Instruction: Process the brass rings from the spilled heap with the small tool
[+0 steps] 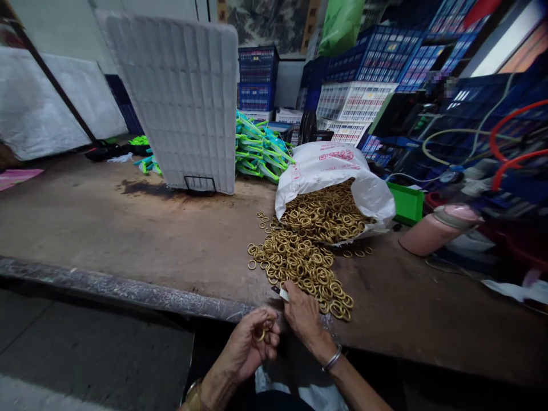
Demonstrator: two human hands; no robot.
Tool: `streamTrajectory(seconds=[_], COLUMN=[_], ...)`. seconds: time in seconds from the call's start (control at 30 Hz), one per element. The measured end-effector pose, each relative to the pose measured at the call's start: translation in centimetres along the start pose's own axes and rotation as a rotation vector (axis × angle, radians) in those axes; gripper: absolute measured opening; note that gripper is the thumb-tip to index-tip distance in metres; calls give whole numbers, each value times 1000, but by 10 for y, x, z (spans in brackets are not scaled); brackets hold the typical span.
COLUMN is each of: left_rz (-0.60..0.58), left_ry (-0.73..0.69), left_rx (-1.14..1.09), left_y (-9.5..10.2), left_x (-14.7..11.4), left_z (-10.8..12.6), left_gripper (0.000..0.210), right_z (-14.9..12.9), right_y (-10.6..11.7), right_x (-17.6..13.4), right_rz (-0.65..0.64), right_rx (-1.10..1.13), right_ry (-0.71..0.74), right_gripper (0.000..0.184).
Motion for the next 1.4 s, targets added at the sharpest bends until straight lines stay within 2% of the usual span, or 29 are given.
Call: streamTrajectory(seconds=[0.13, 0.23, 0.3, 0.37, 0.47, 0.53, 0.6, 0.73, 0.87, 0.93, 1.03, 1.1, 1.2, 1.3, 1.4], left_rz=[39, 17, -6, -8, 49, 92, 118, 133, 24, 8, 49, 78, 134, 163, 135], left_ry=[72, 46, 4, -54, -202, -322, -416, -606, -796, -809, -780, -742, -707, -713, -682], left_rx=[-87, -59, -16, 31, 108, 189, 297, 495, 640, 684, 694, 674, 635, 624, 622], left_y=[3, 0, -6, -12, -17, -18, -18, -18, -18, -15, -10, -9, -10, -13, -15], left_x=[4, 6, 6, 7, 11, 15, 17, 16, 10, 9, 10, 11, 9, 7, 8], left_z=[0, 2, 4, 5, 7, 8, 7, 8, 10, 9, 9, 9, 12, 14, 12], left_gripper=[18, 15, 14, 16, 24, 28, 30, 27, 20, 19, 17, 17, 14, 11, 13], right_z=[9, 16, 19, 19, 13, 7, 3, 1, 0, -1, -4, -6, -4, -2, -4], right_y=[3, 7, 11, 13, 14, 16, 19, 23, 22, 20, 17, 17, 18, 21, 25], right_x=[1, 2, 1, -1, -8, -11, -14, -19, -24, -26, -27, -27, -24, -21, -17], right_rz=[47, 80, 76, 19, -162, -269, -348, -502, -618, -653, -676, -646, -490, -307, -197], right_rx=[152, 422, 628, 832, 1126, 1269, 1345, 1347, 1316, 1324, 1330, 1317, 1255, 1105, 977], right_ry=[-67, -146, -256, -434, -705, -781, -795, -824, -846, -848, -826, -809, -774, -652, -521], right_gripper=[20, 17, 21, 28, 35, 38, 40, 39, 39, 38, 32, 29, 27, 27, 23])
Point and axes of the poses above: each hand's wrist, its own x-axis towards the middle knuckle, its own y-axis out of the back of the hand, z = x × y, the point moved 3 cm from there along x, towards the middle knuckle, and after that the axes turned 15 degrees about z, right-handed, at the moved point
